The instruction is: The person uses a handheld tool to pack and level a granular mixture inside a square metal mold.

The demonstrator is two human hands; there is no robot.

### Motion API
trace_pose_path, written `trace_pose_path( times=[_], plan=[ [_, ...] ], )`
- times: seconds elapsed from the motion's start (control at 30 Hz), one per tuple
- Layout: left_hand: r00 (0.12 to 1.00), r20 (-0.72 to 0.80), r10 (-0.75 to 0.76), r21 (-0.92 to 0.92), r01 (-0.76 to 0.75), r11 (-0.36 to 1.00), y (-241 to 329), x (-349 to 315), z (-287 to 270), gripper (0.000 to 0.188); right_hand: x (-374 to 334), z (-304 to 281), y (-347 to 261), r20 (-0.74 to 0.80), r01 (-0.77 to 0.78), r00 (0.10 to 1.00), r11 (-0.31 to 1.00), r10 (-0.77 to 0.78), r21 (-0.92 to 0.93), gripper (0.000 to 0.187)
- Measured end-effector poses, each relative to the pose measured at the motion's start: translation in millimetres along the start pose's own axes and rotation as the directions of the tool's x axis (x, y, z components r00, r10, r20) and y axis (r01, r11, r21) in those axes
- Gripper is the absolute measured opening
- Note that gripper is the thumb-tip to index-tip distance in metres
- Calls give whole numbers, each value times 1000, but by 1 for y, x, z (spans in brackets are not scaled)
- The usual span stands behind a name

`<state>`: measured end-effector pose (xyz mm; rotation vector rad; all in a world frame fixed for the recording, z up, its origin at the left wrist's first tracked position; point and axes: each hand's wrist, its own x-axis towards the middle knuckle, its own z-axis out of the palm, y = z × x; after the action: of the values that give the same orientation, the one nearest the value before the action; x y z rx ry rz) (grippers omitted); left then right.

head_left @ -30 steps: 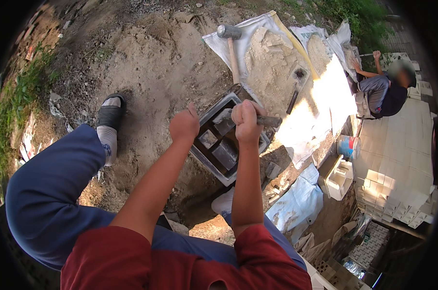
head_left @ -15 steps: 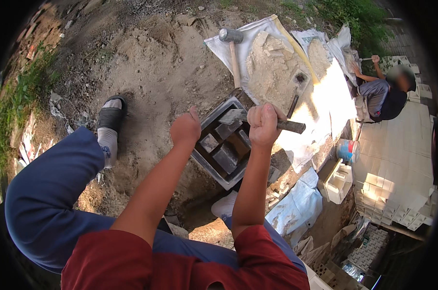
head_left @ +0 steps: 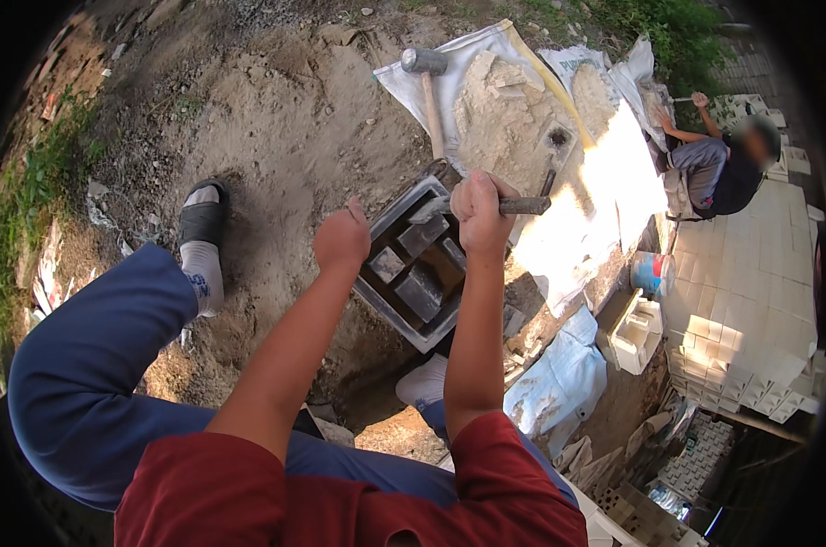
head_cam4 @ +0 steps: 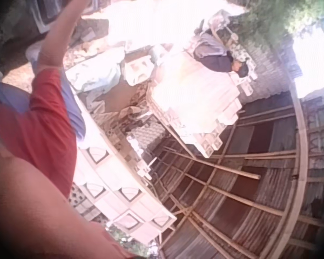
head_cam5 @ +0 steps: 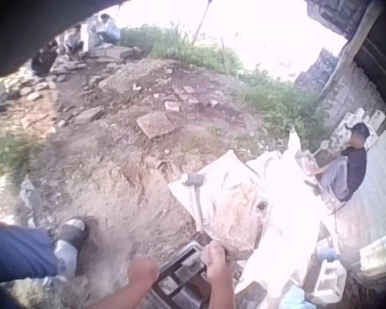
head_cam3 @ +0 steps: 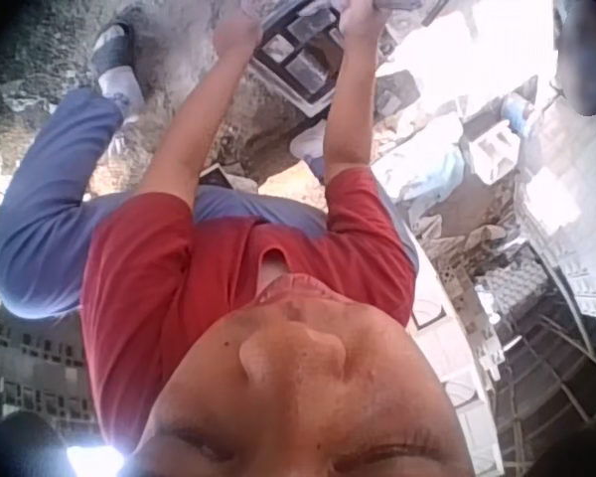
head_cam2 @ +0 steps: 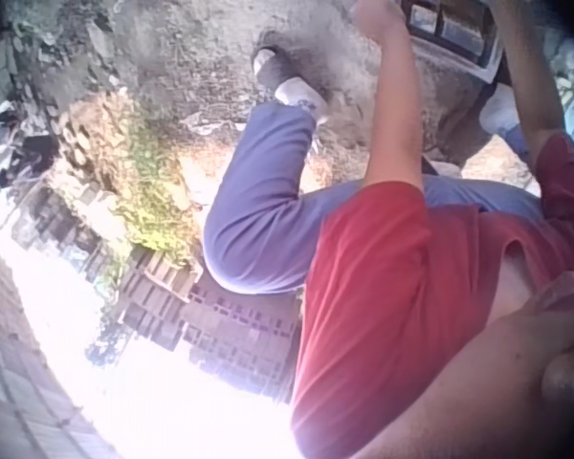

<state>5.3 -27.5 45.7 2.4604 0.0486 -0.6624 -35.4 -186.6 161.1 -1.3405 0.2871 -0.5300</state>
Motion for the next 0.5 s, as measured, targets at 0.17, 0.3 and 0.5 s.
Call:
trace_pose_path(
  times=[0.17, 0.3, 0.5],
  plan=[
    [1000, 5, -6, -11, 6, 1000, 7, 0, 4, 66, -9, 5, 22, 39, -68, 996, 978, 77, -196, 43],
    [1000, -7, -13, 5, 13, 1000, 0, 3, 3, 67, 0, 19, -17, 61, -105, 991, 981, 116, -166, 42],
    [1000, -17, 6, -20, -7, 1000, -2, 7, 8, 68, 0, 3, 15, 37, -134, 990, 985, 139, -105, 44]
  ],
)
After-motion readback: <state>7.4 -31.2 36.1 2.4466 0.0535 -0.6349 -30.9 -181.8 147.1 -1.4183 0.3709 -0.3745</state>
